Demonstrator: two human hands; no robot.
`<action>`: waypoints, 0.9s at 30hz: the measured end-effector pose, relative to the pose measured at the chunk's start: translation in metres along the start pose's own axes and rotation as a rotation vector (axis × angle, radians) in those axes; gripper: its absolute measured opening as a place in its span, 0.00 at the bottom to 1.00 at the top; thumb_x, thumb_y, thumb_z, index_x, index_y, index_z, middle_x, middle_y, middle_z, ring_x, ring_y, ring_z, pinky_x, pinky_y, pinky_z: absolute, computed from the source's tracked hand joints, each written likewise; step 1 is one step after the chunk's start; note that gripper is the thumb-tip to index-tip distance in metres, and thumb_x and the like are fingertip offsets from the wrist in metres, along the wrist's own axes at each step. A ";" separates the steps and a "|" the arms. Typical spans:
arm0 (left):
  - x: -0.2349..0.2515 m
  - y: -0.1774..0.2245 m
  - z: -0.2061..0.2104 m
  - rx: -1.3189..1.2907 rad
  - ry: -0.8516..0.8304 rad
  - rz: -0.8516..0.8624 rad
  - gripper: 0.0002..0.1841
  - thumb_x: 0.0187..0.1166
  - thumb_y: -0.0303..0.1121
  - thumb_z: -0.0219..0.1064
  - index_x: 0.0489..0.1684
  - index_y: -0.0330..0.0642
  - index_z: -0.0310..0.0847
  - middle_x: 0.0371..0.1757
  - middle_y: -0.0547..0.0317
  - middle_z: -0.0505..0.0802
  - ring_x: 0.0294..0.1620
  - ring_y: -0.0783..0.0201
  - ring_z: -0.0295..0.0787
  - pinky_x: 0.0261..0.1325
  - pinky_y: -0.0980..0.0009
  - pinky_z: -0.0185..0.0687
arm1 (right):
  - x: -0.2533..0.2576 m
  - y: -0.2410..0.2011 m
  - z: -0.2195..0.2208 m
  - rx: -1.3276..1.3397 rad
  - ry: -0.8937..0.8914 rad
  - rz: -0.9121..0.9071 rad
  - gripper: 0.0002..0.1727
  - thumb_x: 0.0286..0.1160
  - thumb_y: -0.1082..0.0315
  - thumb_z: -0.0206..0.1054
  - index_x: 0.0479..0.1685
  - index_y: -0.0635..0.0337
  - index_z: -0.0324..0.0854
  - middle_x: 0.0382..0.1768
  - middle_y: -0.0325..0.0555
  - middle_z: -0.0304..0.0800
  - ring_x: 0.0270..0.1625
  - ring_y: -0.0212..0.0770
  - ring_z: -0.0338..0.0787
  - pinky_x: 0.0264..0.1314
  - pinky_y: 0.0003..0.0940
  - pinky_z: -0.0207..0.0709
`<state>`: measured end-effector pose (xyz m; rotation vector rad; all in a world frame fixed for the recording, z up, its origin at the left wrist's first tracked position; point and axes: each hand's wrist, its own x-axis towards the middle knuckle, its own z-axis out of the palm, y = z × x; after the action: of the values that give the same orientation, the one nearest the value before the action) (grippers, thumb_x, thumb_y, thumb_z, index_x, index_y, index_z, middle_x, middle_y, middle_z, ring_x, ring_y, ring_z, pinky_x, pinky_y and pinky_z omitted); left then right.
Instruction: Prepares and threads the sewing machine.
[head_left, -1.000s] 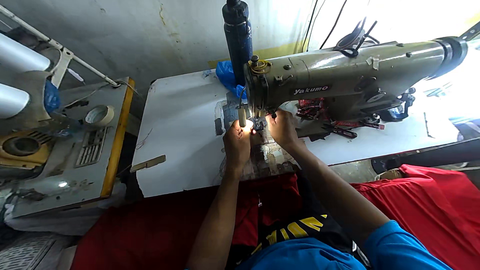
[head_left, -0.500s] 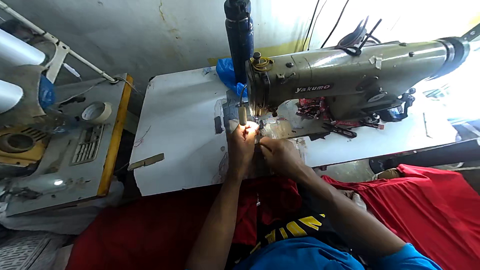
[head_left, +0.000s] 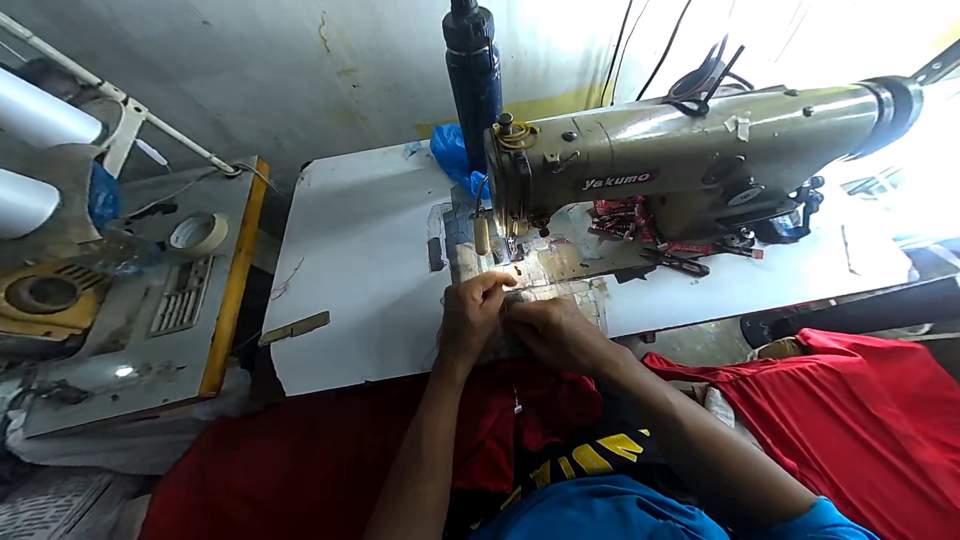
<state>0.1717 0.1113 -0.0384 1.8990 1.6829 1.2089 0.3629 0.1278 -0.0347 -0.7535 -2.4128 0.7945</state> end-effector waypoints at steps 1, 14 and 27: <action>-0.009 -0.002 -0.008 -0.002 -0.020 0.040 0.13 0.82 0.29 0.61 0.43 0.53 0.95 0.32 0.71 0.94 0.24 0.78 0.83 0.29 0.76 0.81 | -0.004 0.001 -0.004 0.042 -0.033 -0.017 0.13 0.88 0.60 0.58 0.45 0.53 0.88 0.35 0.38 0.91 0.39 0.35 0.91 0.46 0.40 0.85; -0.132 0.048 -0.054 -0.339 -0.645 0.288 0.11 0.83 0.31 0.63 0.44 0.51 0.96 0.32 0.64 0.94 0.36 0.71 0.90 0.43 0.72 0.87 | -0.016 0.004 -0.030 0.569 0.386 0.361 0.13 0.89 0.64 0.61 0.55 0.61 0.88 0.43 0.44 0.97 0.30 0.36 0.92 0.31 0.30 0.88; -0.074 0.029 -0.098 -0.239 -0.415 -0.168 0.14 0.87 0.34 0.62 0.61 0.55 0.92 0.36 0.68 0.94 0.30 0.72 0.88 0.35 0.72 0.88 | -0.036 -0.037 -0.008 0.513 -0.046 0.247 0.13 0.82 0.70 0.57 0.45 0.56 0.91 0.39 0.36 0.93 0.38 0.29 0.88 0.41 0.32 0.83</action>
<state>0.1204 0.0077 0.0123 1.6834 1.3771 0.8370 0.3810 0.0833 -0.0152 -0.8283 -2.0329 1.4670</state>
